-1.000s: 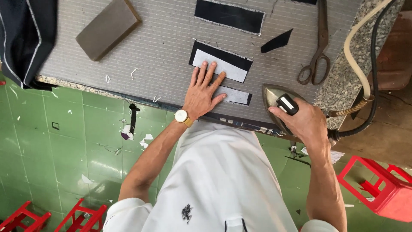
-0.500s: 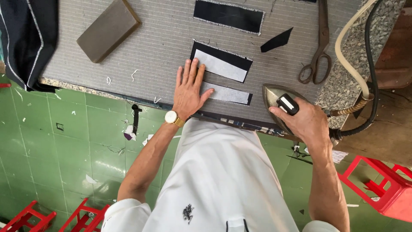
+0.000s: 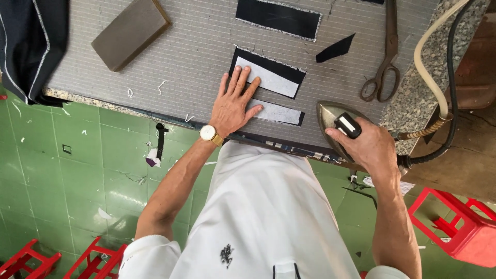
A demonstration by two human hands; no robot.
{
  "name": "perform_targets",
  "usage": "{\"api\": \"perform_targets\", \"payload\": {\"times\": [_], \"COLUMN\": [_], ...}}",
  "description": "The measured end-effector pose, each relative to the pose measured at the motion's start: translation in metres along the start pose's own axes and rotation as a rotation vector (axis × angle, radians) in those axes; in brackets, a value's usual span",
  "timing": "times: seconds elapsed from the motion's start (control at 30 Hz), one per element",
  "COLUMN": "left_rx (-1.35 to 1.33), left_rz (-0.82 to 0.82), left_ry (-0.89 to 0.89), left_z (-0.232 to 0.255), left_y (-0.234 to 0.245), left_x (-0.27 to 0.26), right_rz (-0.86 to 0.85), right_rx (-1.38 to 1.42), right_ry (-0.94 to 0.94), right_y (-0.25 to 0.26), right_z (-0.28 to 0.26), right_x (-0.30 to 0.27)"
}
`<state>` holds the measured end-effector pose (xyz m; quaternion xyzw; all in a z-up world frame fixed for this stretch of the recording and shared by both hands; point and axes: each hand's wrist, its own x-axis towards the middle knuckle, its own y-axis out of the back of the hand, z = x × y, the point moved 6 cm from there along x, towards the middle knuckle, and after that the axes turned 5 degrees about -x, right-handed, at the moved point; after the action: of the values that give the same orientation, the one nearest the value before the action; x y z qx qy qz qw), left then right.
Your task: The person irons several small black fabric pieces on a worktable using a steam iron. They repeatedly pick up pieces, place them on the table, press them with the iron, and set them aside. A white paper strip and a rectangular pressing block are also used during the process.
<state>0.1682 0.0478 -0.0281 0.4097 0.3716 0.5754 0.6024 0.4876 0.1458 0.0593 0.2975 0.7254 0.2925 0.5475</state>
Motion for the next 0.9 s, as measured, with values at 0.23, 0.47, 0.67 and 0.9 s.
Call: {"api": "perform_targets", "payload": {"times": [0.23, 0.47, 0.67, 0.9], "left_rx": [0.017, 0.026, 0.016, 0.027], "left_rz": [0.006, 0.019, 0.015, 0.002], "left_ry": [-0.017, -0.023, -0.025, -0.019], "left_z": [0.0015, 0.0019, 0.0013, -0.0005], "left_y": [0.0009, -0.0018, -0.0026, -0.0039], "left_x": [-0.0010, -0.0031, -0.0025, -0.0026], "right_rz": [0.001, 0.014, 0.006, -0.020], "right_rx": [-0.011, -0.020, 0.001, 0.022], "right_ry": [-0.013, 0.002, 0.004, -0.014], "right_y": [0.0003, -0.0009, -0.0002, -0.0011], "right_z": [0.0003, 0.0019, 0.0017, 0.0031], "right_x": [-0.0008, -0.0005, -0.0018, 0.0013]}}
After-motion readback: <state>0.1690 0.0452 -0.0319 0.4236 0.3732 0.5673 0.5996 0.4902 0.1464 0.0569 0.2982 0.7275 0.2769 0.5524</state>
